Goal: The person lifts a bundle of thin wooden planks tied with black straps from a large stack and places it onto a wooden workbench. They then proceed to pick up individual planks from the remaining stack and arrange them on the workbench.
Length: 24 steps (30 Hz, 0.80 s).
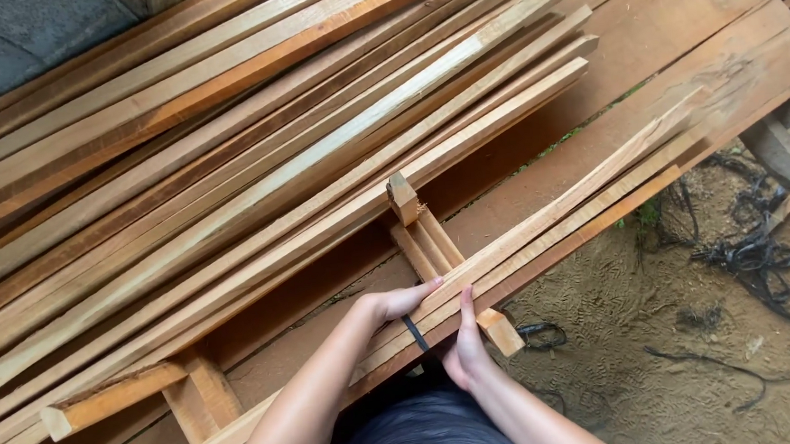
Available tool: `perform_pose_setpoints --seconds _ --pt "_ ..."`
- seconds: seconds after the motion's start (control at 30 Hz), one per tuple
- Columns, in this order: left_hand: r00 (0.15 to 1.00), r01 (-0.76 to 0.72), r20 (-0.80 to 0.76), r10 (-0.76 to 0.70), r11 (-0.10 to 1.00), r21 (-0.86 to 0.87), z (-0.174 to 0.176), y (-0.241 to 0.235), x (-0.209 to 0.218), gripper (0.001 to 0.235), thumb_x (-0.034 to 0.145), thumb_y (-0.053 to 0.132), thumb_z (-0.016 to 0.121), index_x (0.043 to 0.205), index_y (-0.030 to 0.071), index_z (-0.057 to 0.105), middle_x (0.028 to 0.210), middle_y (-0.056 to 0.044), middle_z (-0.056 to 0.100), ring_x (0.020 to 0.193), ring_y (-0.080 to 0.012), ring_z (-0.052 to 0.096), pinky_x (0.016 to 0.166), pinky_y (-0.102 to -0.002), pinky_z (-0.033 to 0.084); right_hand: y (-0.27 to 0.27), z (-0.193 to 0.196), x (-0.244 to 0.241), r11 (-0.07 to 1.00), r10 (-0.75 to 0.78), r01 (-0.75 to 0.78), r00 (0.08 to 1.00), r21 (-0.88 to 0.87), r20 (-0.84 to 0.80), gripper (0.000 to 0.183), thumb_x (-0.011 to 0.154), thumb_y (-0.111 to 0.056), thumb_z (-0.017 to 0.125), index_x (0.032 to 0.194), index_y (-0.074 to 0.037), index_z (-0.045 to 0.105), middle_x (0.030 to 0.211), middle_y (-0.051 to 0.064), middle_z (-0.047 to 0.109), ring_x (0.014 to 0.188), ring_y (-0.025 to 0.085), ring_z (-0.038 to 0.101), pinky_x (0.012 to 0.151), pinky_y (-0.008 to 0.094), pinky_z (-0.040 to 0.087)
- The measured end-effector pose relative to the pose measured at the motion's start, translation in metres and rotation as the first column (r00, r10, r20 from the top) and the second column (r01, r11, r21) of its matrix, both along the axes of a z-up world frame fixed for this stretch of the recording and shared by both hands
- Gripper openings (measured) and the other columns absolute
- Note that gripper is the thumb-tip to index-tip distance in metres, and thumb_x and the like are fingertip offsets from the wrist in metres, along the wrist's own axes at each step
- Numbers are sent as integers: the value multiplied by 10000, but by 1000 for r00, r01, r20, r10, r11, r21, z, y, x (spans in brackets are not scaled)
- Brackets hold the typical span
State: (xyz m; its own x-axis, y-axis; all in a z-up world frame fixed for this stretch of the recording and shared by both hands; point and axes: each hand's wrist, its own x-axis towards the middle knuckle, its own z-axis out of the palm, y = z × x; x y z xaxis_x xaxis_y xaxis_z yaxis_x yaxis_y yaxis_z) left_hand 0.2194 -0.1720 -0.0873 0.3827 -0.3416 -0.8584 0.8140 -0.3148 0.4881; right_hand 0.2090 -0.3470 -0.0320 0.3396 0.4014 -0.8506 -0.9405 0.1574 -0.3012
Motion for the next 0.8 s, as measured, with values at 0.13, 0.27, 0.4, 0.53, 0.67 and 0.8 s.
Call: perform_pose_setpoints --seconds 0.13,0.27,0.4,0.53,0.67,0.8 --pt "1000 -18 -3 18 1000 -5 -7 -4 2 1010 859 864 255 1605 187 332 1650 -112 337 1518 -286 324 1234 -430 274 -9 -12 5 996 83 -83 996 9 45 1257 704 -935 400 1621 -106 174 1662 164 292 1541 307 271 1232 498 249" --pt "968 -248 35 248 969 13 -8 -6 -10 915 910 771 394 1500 88 544 1494 -156 577 1378 -307 556 1155 -405 405 -15 -13 -5 988 148 -141 980 -56 136 1218 745 -912 386 1628 -111 136 1695 146 216 1555 282 221 1237 480 209" --pt "867 -360 432 248 911 200 13 3 -33 797 927 633 553 1489 70 511 1419 -190 616 1319 -327 601 1116 -407 472 -40 -13 -16 896 443 -443 896 -26 -4 1067 848 -841 294 1634 -165 40 1722 115 149 1566 289 206 1270 494 173" --pt "771 -408 619 148 861 302 66 27 -103 800 935 610 592 1484 39 474 1425 -198 603 1320 -344 586 1100 -422 465 -37 19 -15 516 770 -771 608 373 191 1059 907 -829 344 1533 18 454 1557 213 521 1457 275 474 1218 430 292" --pt "802 -367 590 -91 704 608 121 44 -187 890 840 649 667 1496 85 458 1456 -160 569 1345 -325 537 1138 -466 397 27 86 -30 319 726 -948 240 -5 644 787 914 -661 544 1406 -50 613 1326 182 719 1216 307 645 1067 437 476" --pt "879 -294 431 -203 479 827 149 42 -247 1133 708 665 821 1549 70 349 1563 -134 440 1420 -296 389 1175 -518 259 99 110 -43 521 404 -611 -439 -597 802 715 918 -659 600 1332 -79 657 1283 191 725 1202 346 679 1019 450 538"
